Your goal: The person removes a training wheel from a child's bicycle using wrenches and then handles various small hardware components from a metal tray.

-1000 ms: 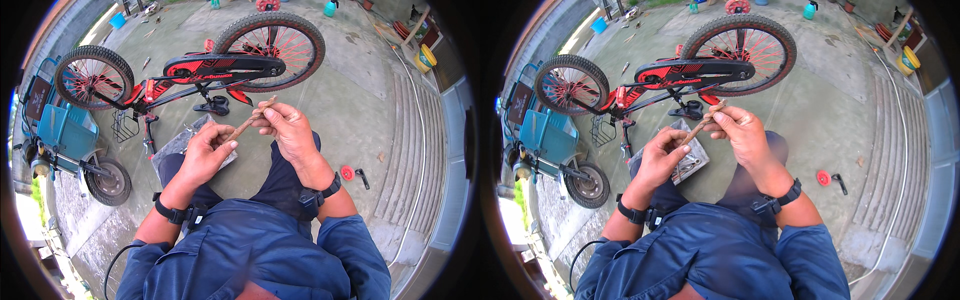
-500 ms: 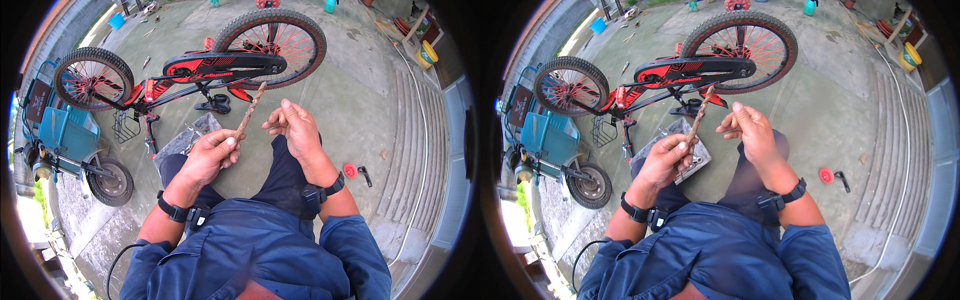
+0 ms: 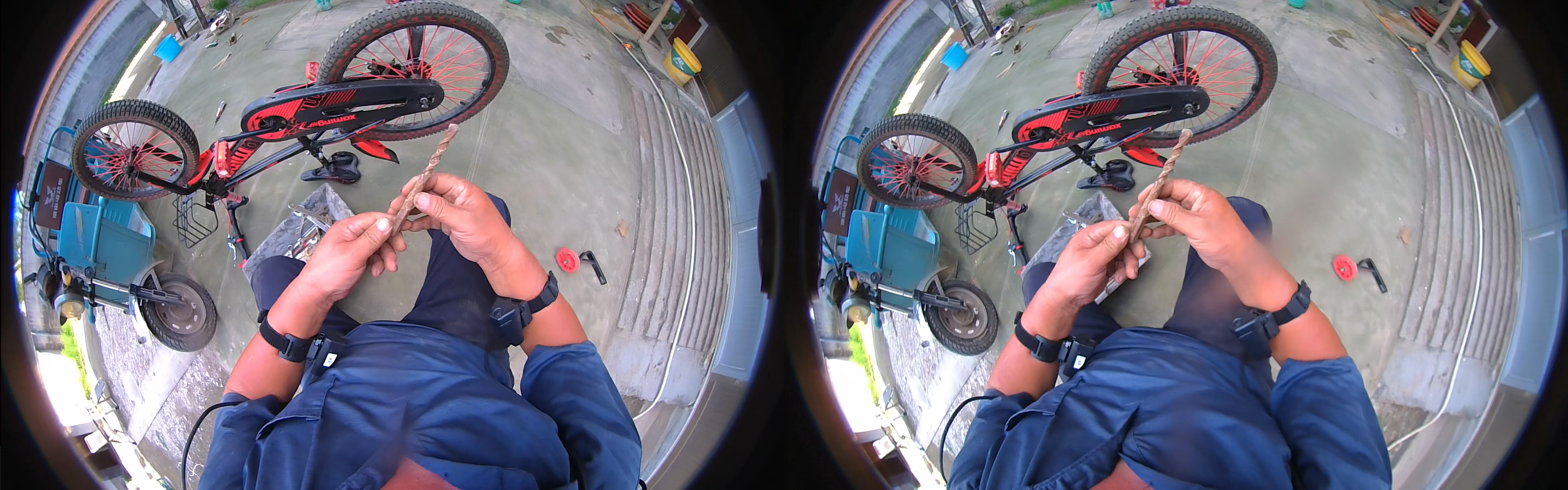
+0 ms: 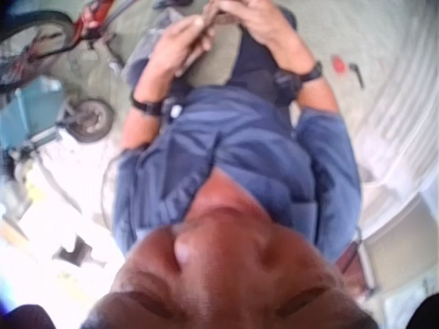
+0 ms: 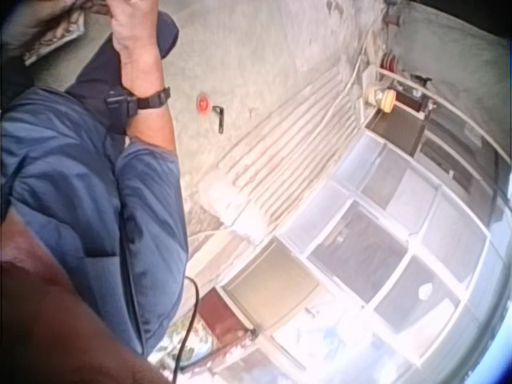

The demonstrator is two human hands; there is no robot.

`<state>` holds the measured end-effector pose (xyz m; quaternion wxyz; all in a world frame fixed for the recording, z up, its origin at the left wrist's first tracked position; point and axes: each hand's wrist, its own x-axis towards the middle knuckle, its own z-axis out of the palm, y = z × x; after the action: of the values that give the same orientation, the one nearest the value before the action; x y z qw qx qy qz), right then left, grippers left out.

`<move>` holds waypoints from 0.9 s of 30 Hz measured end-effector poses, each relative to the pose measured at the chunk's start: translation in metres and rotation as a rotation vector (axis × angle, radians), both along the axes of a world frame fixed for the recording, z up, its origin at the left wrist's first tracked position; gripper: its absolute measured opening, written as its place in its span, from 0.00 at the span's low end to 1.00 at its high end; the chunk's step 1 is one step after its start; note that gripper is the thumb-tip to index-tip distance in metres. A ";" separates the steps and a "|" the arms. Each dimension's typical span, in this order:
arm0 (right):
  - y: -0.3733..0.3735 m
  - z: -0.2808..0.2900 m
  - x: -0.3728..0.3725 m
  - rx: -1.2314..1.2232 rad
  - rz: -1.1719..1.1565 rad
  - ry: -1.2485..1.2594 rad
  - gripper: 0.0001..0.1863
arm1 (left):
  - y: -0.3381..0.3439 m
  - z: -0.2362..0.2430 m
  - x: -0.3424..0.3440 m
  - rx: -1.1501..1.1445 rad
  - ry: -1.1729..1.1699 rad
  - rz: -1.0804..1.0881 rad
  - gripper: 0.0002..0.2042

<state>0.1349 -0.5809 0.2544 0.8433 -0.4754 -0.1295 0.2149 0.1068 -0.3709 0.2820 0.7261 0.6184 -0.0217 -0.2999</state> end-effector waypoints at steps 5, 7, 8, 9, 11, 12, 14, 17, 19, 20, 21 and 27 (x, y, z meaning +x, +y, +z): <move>-0.068 -0.001 -0.005 -0.084 -0.246 0.109 0.13 | 0.008 -0.017 0.000 0.021 -0.002 0.064 0.18; -0.107 -0.016 -0.014 -0.197 -0.397 0.177 0.13 | 0.013 -0.020 0.001 0.011 0.031 0.128 0.16; -0.129 -0.027 -0.024 -0.260 -0.477 0.223 0.13 | 0.018 -0.025 0.003 0.022 0.021 0.132 0.16; -0.152 -0.047 -0.032 -0.318 -0.539 0.291 0.12 | 0.025 -0.032 0.003 0.048 -0.003 0.158 0.15; -0.195 -0.085 -0.060 -0.424 -0.672 0.449 0.12 | 0.036 -0.038 0.003 0.069 0.017 0.208 0.16; -0.217 -0.103 -0.078 -0.478 -0.733 0.530 0.12 | 0.038 -0.041 0.004 0.075 0.032 0.233 0.16; -0.266 -0.139 -0.129 -0.556 -0.822 0.669 0.12 | 0.047 -0.050 0.006 0.084 0.041 0.233 0.16; -0.320 -0.173 -0.198 -0.628 -0.988 0.835 0.17 | 0.059 -0.058 0.008 0.119 0.066 0.264 0.16; -0.342 -0.183 -0.230 -0.662 -1.161 0.927 0.20 | 0.064 -0.060 0.008 0.167 0.073 0.310 0.15; -0.350 -0.193 -0.245 -0.785 -1.118 0.942 0.21 | 0.067 -0.061 0.009 0.193 0.074 0.331 0.15; -0.356 -0.205 -0.258 -0.910 -1.068 0.955 0.22 | 0.070 -0.064 0.009 0.215 0.071 0.323 0.16; -0.335 -0.265 -0.214 -0.901 -0.799 0.730 0.21 | 0.102 -0.068 0.000 0.400 0.037 0.401 0.16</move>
<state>-0.0789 -0.9161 -0.0101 0.5682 -0.6871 0.4478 0.0674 0.1067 -0.2689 0.2144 0.6347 0.7357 0.1740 -0.1600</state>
